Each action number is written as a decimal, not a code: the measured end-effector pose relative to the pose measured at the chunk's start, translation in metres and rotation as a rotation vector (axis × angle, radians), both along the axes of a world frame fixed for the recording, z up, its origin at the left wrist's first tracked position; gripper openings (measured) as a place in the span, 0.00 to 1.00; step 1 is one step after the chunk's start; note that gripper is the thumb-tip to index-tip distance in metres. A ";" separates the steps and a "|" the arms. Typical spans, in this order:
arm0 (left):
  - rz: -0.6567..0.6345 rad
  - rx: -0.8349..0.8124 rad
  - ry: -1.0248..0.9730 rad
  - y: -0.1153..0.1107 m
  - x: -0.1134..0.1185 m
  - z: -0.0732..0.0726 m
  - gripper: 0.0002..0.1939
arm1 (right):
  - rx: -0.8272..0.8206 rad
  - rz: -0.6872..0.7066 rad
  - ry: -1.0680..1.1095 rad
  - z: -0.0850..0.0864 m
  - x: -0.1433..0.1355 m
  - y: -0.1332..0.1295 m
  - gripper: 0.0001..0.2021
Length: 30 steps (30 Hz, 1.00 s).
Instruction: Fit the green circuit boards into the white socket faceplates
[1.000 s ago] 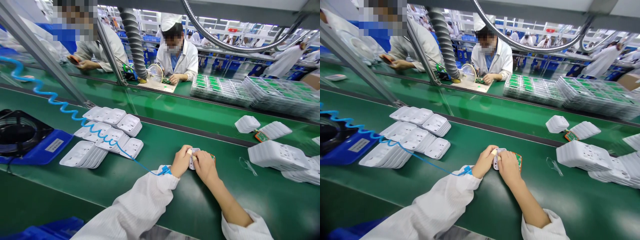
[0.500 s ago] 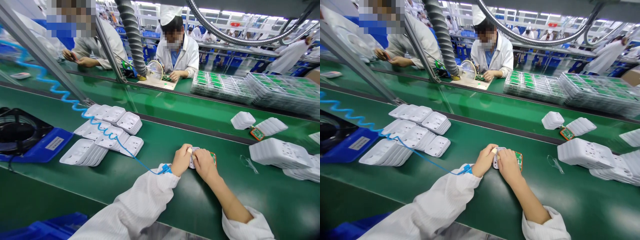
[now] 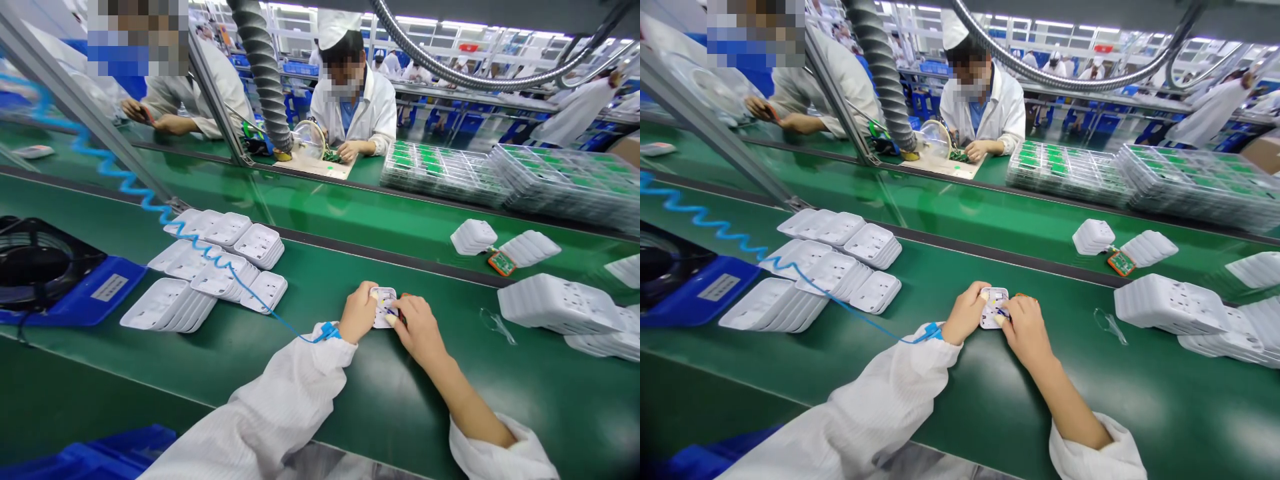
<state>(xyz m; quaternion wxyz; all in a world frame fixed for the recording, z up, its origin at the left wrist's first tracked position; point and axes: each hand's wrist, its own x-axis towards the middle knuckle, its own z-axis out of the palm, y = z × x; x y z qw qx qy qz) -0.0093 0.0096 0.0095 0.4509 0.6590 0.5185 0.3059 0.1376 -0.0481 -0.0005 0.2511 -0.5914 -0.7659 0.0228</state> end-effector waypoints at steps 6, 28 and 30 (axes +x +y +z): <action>-0.044 0.062 0.037 0.001 -0.002 0.003 0.16 | 0.016 0.008 -0.110 -0.005 0.005 -0.007 0.11; -0.275 0.194 0.046 0.007 -0.009 0.011 0.18 | -0.354 0.026 0.112 0.005 0.005 0.017 0.14; -0.213 0.190 0.065 0.007 -0.008 0.007 0.17 | -0.406 0.028 0.180 0.003 0.006 0.025 0.14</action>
